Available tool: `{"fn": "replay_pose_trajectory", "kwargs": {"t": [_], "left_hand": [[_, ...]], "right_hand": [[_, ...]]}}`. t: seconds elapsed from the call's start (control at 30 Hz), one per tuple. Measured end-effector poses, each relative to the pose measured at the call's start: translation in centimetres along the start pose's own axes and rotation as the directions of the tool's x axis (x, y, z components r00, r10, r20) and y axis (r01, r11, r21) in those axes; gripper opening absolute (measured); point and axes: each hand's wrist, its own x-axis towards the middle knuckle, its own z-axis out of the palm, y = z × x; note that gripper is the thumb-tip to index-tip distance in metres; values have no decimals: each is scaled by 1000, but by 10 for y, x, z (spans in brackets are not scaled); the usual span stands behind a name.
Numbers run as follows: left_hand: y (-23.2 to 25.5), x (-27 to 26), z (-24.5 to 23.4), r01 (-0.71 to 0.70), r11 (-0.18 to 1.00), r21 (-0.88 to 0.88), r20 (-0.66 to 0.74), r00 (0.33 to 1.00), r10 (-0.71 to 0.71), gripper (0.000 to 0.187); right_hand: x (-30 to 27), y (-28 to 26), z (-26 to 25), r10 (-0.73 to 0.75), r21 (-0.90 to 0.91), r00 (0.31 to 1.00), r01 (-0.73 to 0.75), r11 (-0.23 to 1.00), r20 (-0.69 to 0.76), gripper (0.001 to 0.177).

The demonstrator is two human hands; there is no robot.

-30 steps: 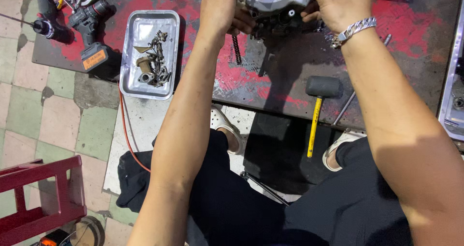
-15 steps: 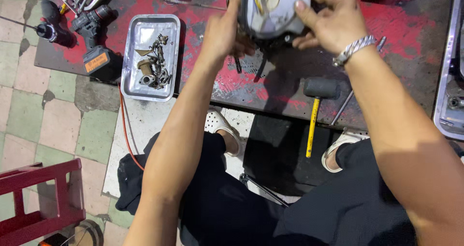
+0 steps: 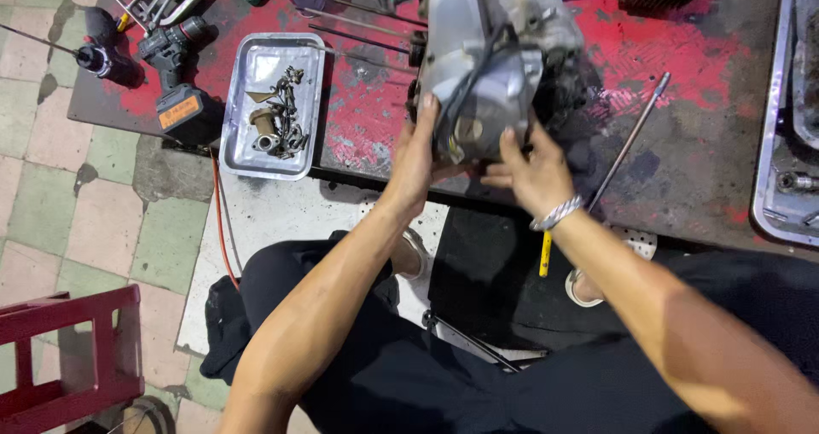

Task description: The person uses a rubber mallet to tap and separate a starter motor housing from a small engine block. After removing the housing, the person inspects the internal copper windings and components of the starter motor.

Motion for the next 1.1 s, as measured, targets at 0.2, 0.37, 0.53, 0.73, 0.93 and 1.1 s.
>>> {"fn": "replay_pose_trajectory", "kwargs": {"t": [0.2,0.37,0.53,0.73,0.93,1.1], "left_hand": [[-52,-14,-31,10,993,-118,69,998,-2,73],[-59,1,-47,-10,990,-144,128,991,28,73],[-58,24,-51,32,999,-29,58,998,-30,71],[-64,36,-76,42,995,-87,124,992,-31,65],[-78,33,-94,25,998,-51,138,990,-17,57],[-82,37,-100,-105,976,190,19,994,104,63]], "right_hand": [[-23,61,-2,-138,-167,989,145,975,52,69],[-10,49,-3,-101,-243,994,107,964,34,76],[-2,35,8,-244,-401,968,244,883,53,69],[4,63,19,-234,-577,972,191,794,0,60],[1,88,14,-258,-811,966,164,562,17,63],[-19,69,4,-141,-816,990,81,572,-1,59]]}}
